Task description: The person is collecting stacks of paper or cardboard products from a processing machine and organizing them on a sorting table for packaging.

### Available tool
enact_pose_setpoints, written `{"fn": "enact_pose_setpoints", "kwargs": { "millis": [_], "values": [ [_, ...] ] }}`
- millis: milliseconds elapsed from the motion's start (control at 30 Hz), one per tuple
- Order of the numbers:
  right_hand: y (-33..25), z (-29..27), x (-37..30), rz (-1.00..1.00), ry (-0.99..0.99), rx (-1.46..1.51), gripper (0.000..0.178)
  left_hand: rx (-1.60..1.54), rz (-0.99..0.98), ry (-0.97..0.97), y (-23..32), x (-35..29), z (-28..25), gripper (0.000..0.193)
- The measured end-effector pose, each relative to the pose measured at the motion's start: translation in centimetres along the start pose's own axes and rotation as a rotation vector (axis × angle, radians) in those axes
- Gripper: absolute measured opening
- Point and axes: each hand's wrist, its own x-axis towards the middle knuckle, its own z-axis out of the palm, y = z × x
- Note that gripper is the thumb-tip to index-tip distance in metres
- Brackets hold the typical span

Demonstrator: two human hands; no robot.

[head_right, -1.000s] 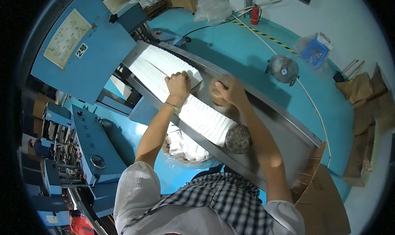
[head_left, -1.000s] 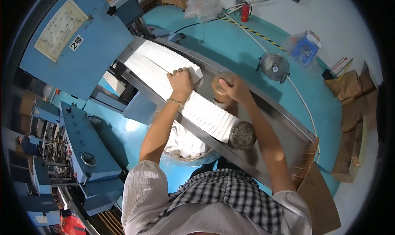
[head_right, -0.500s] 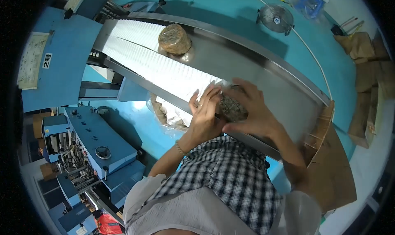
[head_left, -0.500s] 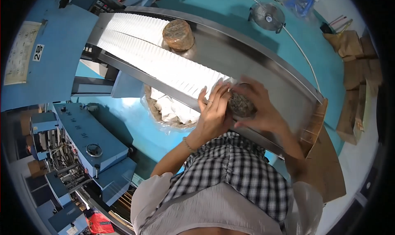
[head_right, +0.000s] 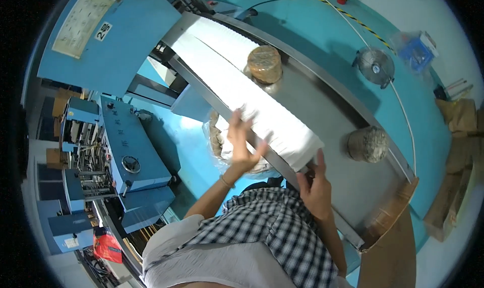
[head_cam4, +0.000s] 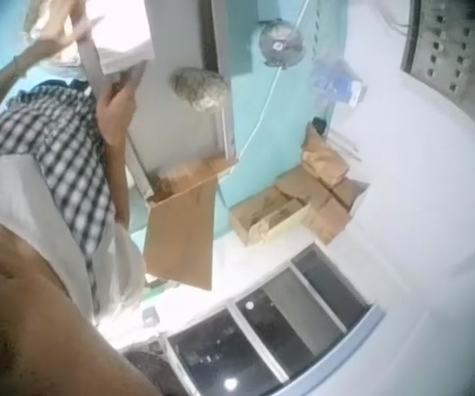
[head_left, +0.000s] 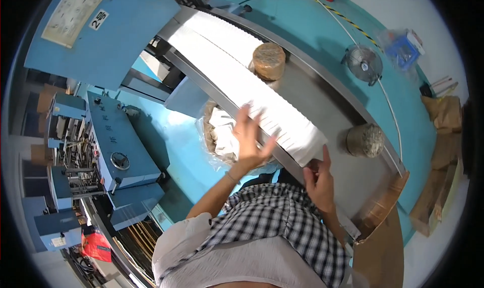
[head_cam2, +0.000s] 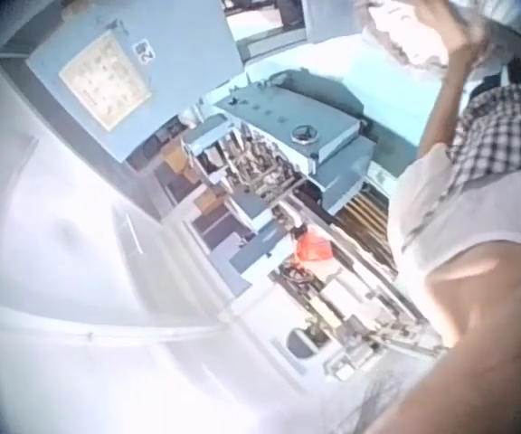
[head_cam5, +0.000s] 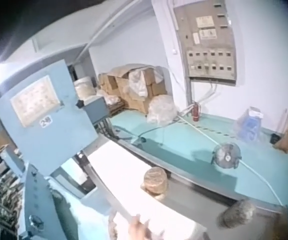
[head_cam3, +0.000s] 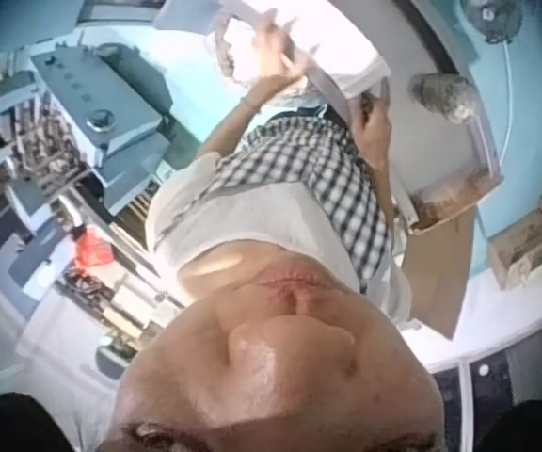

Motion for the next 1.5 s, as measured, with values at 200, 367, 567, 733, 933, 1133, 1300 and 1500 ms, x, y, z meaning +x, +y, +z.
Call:
{"fn": "enact_pose_setpoints", "kwargs": {
  "millis": [200, 367, 567, 733, 933, 1133, 1300, 1500],
  "values": [
    [-0.6, 2.6, 1.8, -0.246, 0.025, -0.192, 0.069, 0.105, -0.454, 0.268, -11.7, 9.6, -1.6, 0.079],
    [-0.3, 2.7, 1.4, -0.138, -0.017, -0.164, 0.066, 0.101, -0.53, 0.357, -18.2, 14.8, -2.5, 0.082],
    [-0.3, 2.8, 1.5, -0.269, 0.071, -0.216, 0.065, 0.244, -0.62, 0.343, -20.4, 16.9, -2.7, 0.083],
    [-0.4, 2.8, 1.8, -0.214, 0.041, -0.172, 0.066, 0.289, -0.586, 0.391, -20.4, 16.7, -2.1, 0.079],
    [-0.5, 3.0, 2.2, -0.315, 0.087, -0.218, 0.065, 0.294, -0.583, 0.42, -19.8, 16.6, -2.0, 0.075],
    [-0.2, 3.3, 2.3, -0.334, 0.112, -0.22, 0.063, 0.297, -0.566, 0.438, -19.8, 16.4, -2.0, 0.07],
    [-0.9, 2.9, 1.9, -0.244, 0.068, -0.215, 0.065, 0.312, -0.509, 0.515, -19.5, 16.3, -1.9, 0.065],
    [-1.3, 3.6, 2.5, -0.176, 0.257, -0.313, 0.077, 0.287, -0.352, 0.248, -17.9, 16.7, -3.1, 0.051]
  ]
}}
